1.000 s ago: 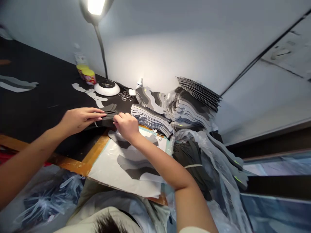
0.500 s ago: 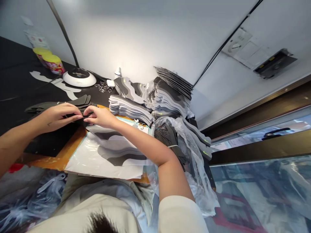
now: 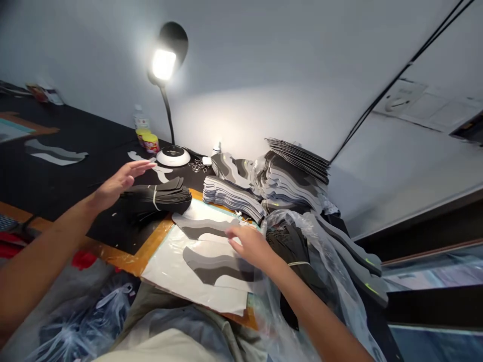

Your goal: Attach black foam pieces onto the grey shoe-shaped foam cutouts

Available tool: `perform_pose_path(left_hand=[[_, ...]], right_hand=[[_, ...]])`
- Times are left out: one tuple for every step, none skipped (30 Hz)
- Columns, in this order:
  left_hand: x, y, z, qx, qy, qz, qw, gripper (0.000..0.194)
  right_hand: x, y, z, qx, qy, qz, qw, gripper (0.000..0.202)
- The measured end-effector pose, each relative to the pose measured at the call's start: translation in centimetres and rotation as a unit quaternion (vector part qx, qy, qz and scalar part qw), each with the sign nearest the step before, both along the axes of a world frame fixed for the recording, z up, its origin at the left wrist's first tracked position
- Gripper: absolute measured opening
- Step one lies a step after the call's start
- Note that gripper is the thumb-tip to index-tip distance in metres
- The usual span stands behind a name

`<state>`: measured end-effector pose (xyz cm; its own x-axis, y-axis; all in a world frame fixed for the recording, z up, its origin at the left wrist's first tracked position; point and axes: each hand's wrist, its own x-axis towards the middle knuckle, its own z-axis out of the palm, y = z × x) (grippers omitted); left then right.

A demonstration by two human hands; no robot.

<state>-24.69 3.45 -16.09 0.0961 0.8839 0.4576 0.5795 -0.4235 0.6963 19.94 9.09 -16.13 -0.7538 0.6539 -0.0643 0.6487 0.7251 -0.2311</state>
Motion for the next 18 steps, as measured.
perform_pose_path(left_hand=[[-0.4, -0.2, 0.4, -0.022, 0.066, 0.01, 0.998, 0.073], [-0.6, -0.2, 0.7, -0.047, 0.138, 0.02, 0.989, 0.08], [-0.5, 0.0, 0.8, -0.068, 0.207, 0.029, 0.976, 0.089], [-0.2, 0.3, 0.7, -0.082, 0.262, 0.036, 0.961, 0.099], [0.3, 0.8, 0.4, -0.088, 0.301, 0.04, 0.949, 0.108], [0.9, 1.3, 0.1, -0.089, 0.326, 0.043, 0.94, 0.116], [1.6, 1.9, -0.2, -0.088, 0.344, 0.047, 0.934, 0.121], [2.2, 2.5, -0.5, -0.087, 0.364, 0.053, 0.926, 0.123], [2.8, 2.9, -0.6, -0.087, 0.383, 0.061, 0.918, 0.125], [3.2, 3.3, -0.7, -0.09, 0.396, 0.067, 0.911, 0.123], [3.4, 3.5, -0.6, -0.097, 0.406, 0.073, 0.906, 0.118], [3.5, 3.7, -0.4, -0.108, 0.416, 0.078, 0.9, 0.111], [3.3, 3.7, -0.2, -0.121, 0.422, 0.081, 0.895, 0.104], [3.1, 3.7, 0.0, -0.135, 0.427, 0.083, 0.89, 0.098], [2.6, 3.7, 0.2, -0.148, 0.429, 0.083, 0.887, 0.093], [2.0, 3.7, 0.4, -0.161, 0.432, 0.083, 0.884, 0.091], [1.3, 3.8, 0.4, -0.171, 0.431, 0.083, 0.882, 0.091], [0.5, 3.9, 0.5, -0.176, 0.425, 0.085, 0.884, 0.09]], right_hand=[[1.8, -1.2, 0.0, 0.044, -0.006, 0.013, 0.999, 0.029], [3.3, -2.7, 0.0, 0.097, -0.009, 0.027, 0.995, 0.03], [4.7, -4.3, 0.0, 0.152, -0.011, 0.025, 0.988, 0.031], [5.7, -6.0, 0.0, 0.206, -0.007, 0.009, 0.978, 0.033], [6.4, -7.7, -0.1, 0.25, -0.002, -0.011, 0.968, 0.037], [6.9, -9.3, -0.3, 0.288, 0.002, -0.028, 0.957, 0.042], [7.3, -10.6, -0.6, 0.32, 0.007, -0.048, 0.946, 0.048], [7.6, -11.7, -0.9, 0.344, 0.007, -0.067, 0.936, 0.052], [7.8, -12.4, -1.4, 0.366, 0.007, -0.083, 0.927, 0.055], [8.2, -12.9, -1.9, 0.383, 0.004, -0.099, 0.918, 0.056], [8.6, -13.1, -2.3, 0.395, 0.0, -0.113, 0.912, 0.056], [9.0, -13.2, -2.7, 0.402, -0.004, -0.124, 0.907, 0.056], [9.5, -13.2, -2.9, 0.405, -0.007, -0.134, 0.904, 0.056], [10.0, -13.1, -3.0, 0.404, -0.012, -0.142, 0.904, 0.056], [10.4, -13.1, -3.0, 0.401, -0.017, -0.148, 0.904, 0.056], [10.7, -13.1, -2.9, 0.398, -0.021, -0.153, 0.905, 0.056], [10.9, -13.1, -2.8, 0.395, -0.024, -0.157, 0.905, 0.056], [11.0, -13.1, -2.6, 0.391, -0.028, -0.162, 0.905, 0.055]])
